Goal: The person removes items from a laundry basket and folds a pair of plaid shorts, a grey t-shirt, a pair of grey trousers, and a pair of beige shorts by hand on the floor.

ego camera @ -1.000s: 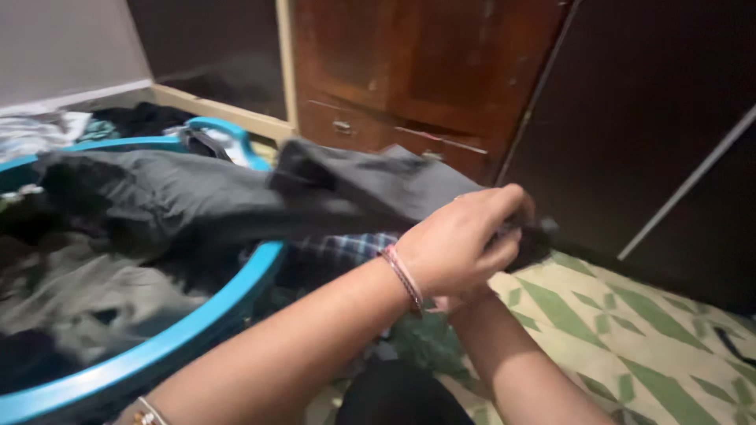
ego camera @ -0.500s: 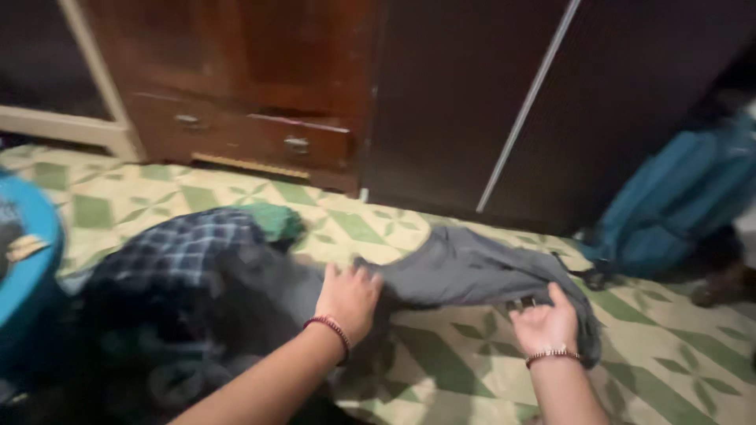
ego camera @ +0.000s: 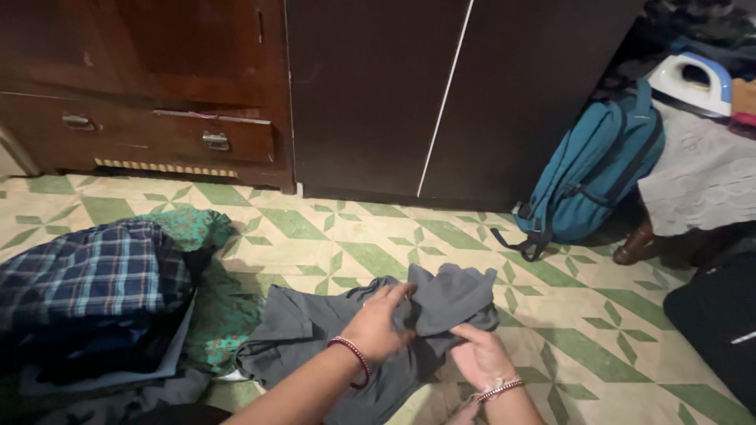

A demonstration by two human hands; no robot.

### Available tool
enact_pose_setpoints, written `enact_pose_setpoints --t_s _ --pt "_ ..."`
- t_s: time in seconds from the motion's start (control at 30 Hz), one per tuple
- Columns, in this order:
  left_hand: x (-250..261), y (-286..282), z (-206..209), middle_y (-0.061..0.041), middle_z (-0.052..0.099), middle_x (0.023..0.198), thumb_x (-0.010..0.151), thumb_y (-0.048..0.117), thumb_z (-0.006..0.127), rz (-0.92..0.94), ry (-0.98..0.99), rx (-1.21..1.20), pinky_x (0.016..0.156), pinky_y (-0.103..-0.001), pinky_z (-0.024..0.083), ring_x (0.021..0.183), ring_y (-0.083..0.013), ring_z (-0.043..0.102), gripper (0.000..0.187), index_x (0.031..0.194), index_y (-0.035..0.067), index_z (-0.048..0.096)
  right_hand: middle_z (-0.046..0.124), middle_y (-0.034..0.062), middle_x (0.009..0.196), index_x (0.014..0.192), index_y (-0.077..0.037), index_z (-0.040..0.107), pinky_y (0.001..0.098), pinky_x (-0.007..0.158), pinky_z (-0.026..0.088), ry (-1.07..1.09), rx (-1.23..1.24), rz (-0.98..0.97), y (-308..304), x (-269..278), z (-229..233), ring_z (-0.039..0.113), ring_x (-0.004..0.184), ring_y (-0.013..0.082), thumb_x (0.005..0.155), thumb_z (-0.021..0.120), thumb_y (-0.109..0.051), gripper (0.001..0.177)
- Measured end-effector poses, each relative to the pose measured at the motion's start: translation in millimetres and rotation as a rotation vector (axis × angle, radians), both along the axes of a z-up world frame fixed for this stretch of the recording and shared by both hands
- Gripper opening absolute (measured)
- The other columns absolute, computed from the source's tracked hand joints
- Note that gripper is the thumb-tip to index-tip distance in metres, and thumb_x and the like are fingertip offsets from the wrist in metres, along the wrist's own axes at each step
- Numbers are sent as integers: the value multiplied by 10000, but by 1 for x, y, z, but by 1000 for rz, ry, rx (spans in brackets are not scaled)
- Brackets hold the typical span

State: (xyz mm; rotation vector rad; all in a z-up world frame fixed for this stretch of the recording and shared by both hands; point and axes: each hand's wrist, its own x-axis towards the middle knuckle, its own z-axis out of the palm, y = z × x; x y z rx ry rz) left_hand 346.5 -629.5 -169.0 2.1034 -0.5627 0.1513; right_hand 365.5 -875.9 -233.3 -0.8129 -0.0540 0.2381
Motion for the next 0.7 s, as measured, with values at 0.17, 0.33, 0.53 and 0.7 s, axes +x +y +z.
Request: enact_pose_setpoints --t_s 0.17,0.33,0.53,0.7 --pt "3 9 -34 -110 500 1458 708 428 866 125 388 400 1112 -451 456 1352 -356 510 839 1445 255 504 623 106 1426 1407 -43 552 513 1117 380 45 229 -141 2 -8 34 556 1311 307 874 617 -150 547" --pt "-9 41 -67 -68 405 1559 749 558 855 411 688 694 1109 -494 470 1425 -331 458 995 1540 242 341 488 98 1565 1508 -62 449 496 1207 263 229 9 -343 -40 8 40 443 1434 278 926 647 -411 707" --pt "-10 90 -111 -9 326 1598 855 350 768 658 683 713 1110 -496 452 1465 -300 389 797 1532 308 348 300 104 1623 1595 -118 296 473 1253 185 337 -437 -314 -35 34 -19 294 1508 303 825 754 -332 921" --pt "0 125 -157 -90 542 1493 906 269 660 750 739 561 1082 -450 513 1348 -338 572 486 1381 218 573 413 177 1560 1541 -100 377 409 1195 359 18 -1604 -428 8 21 -22 416 1443 342 768 825 -358 930"
